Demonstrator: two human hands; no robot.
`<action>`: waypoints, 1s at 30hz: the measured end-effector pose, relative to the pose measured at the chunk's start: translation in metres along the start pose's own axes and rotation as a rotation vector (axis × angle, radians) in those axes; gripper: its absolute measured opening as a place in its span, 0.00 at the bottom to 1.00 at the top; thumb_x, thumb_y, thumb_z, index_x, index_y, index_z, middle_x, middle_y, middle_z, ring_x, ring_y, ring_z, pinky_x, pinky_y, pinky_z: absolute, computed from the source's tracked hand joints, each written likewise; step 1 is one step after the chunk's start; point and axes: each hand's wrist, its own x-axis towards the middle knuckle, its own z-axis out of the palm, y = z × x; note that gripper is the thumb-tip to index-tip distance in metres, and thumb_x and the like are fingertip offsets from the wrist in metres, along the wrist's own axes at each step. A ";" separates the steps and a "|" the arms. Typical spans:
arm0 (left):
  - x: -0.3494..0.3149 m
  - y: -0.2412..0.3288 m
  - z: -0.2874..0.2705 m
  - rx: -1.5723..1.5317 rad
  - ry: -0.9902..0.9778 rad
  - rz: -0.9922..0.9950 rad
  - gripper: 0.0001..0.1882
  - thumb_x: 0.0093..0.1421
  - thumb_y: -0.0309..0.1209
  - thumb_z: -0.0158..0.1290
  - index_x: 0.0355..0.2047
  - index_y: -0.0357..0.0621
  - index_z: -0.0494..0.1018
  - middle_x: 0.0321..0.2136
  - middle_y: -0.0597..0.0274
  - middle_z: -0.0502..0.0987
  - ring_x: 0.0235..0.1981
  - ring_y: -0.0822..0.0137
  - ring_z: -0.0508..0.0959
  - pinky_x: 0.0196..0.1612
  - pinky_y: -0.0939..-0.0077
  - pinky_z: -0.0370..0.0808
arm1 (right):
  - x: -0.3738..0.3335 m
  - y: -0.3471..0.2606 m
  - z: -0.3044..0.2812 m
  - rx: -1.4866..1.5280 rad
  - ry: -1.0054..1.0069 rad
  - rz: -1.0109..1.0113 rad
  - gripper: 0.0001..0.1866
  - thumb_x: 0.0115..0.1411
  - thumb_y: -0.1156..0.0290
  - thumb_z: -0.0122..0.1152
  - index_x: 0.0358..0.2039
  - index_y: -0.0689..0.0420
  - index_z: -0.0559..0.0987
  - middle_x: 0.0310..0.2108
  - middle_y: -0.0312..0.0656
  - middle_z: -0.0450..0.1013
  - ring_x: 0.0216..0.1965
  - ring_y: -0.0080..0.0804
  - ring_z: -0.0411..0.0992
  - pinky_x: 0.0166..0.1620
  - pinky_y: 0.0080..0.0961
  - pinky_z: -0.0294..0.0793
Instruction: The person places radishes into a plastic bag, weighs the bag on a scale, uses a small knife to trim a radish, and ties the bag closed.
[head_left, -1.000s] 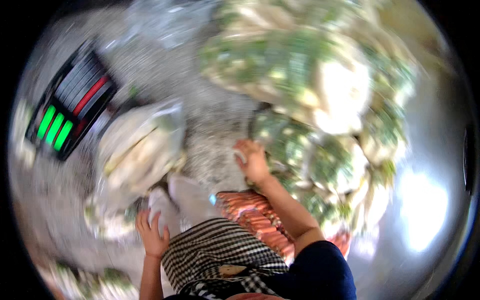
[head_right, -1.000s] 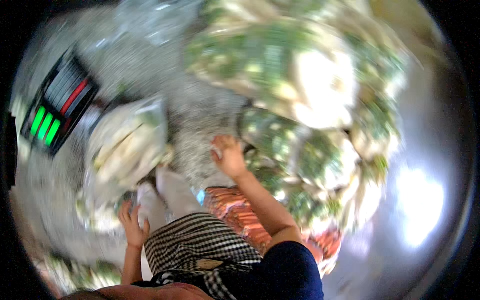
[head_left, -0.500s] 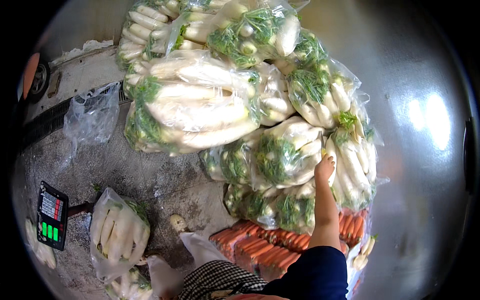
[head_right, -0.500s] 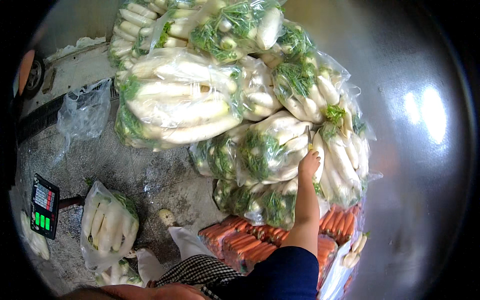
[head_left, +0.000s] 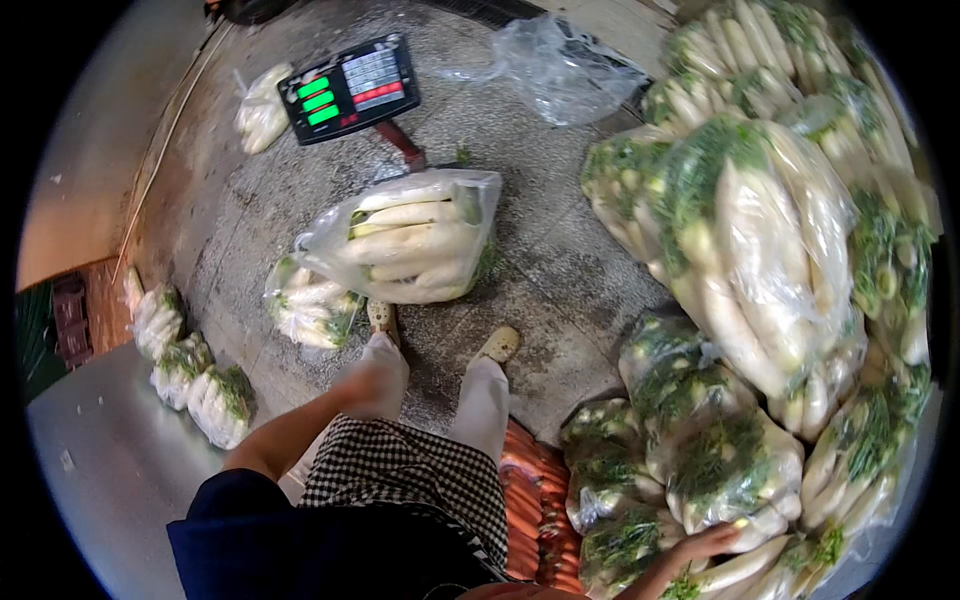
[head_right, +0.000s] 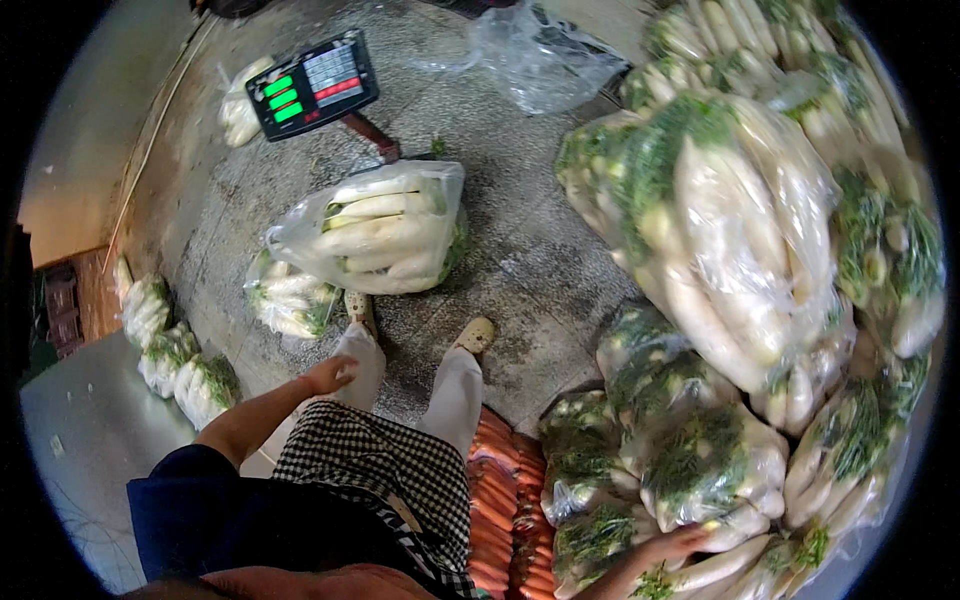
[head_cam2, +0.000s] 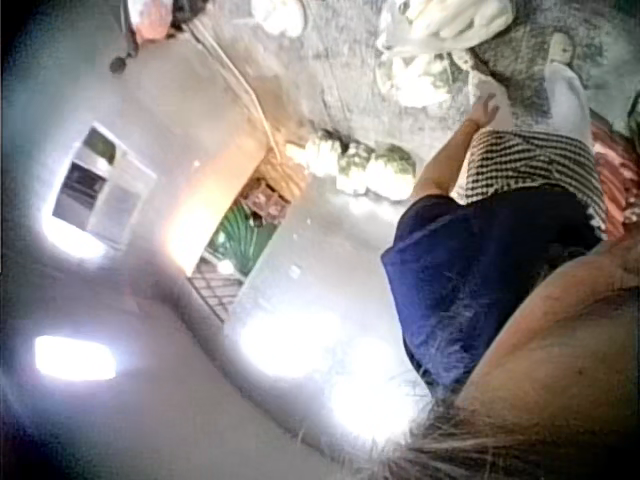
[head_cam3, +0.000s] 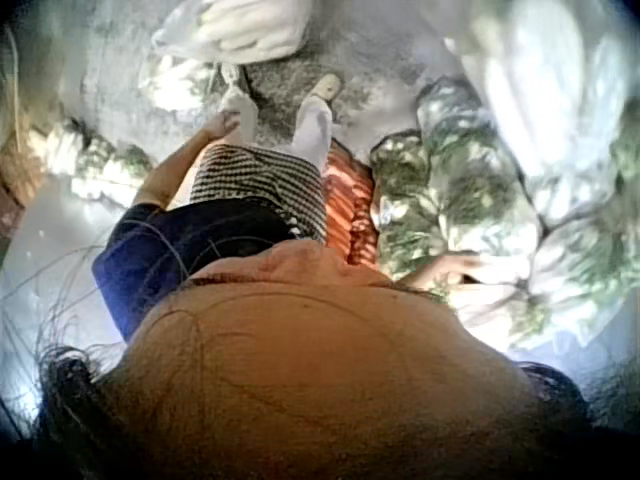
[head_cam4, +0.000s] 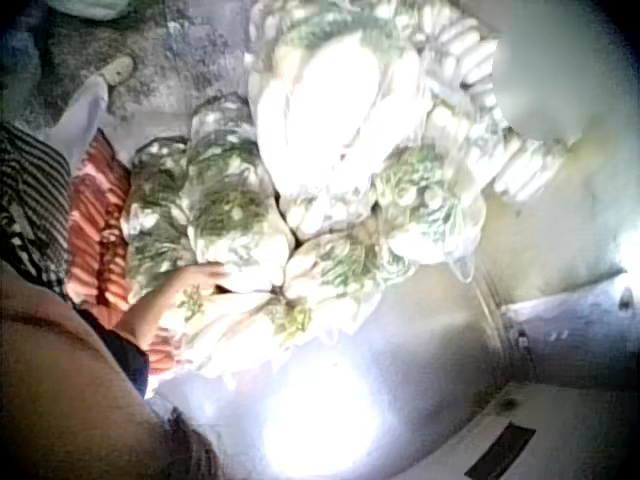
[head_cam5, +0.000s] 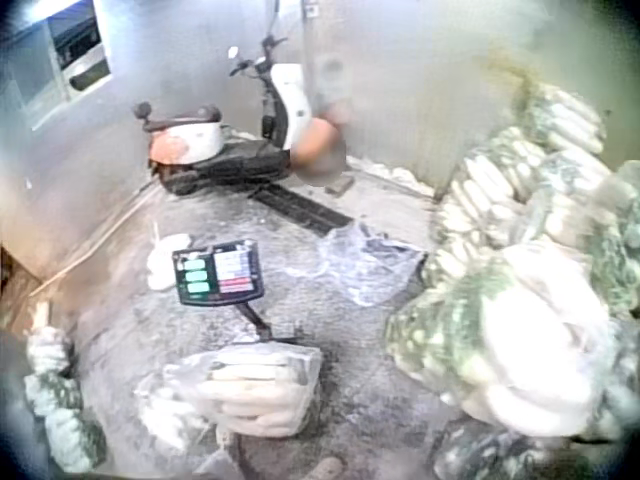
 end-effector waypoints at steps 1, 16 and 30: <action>0.012 0.001 -0.012 -0.008 0.109 0.029 0.23 0.59 0.40 0.50 0.52 0.46 0.66 0.49 0.50 0.69 0.48 0.50 0.70 0.52 0.61 0.67 | -0.057 -0.026 0.022 0.089 -0.113 -0.022 0.17 0.65 0.66 0.43 0.49 0.64 0.67 0.41 0.48 0.68 0.40 0.38 0.67 0.44 0.34 0.68; 0.232 -0.114 -0.135 -0.211 -0.322 -0.205 0.13 0.56 0.32 0.49 0.42 0.45 0.70 0.34 0.50 0.76 0.31 0.50 0.78 0.35 0.63 0.74 | -0.559 -0.282 0.421 0.634 -1.955 0.963 0.12 0.67 0.60 0.41 0.37 0.56 0.64 0.20 0.41 0.68 0.14 0.25 0.65 0.16 0.21 0.61; 0.291 -0.185 -0.166 0.606 0.629 0.451 0.33 0.50 0.43 0.58 0.53 0.40 0.63 0.47 0.52 0.68 0.49 0.53 0.68 0.52 0.63 0.66 | -0.570 -0.273 0.487 0.418 -2.190 1.317 0.20 0.67 0.48 0.33 0.37 0.52 0.64 0.16 0.34 0.56 0.12 0.21 0.53 0.12 0.16 0.51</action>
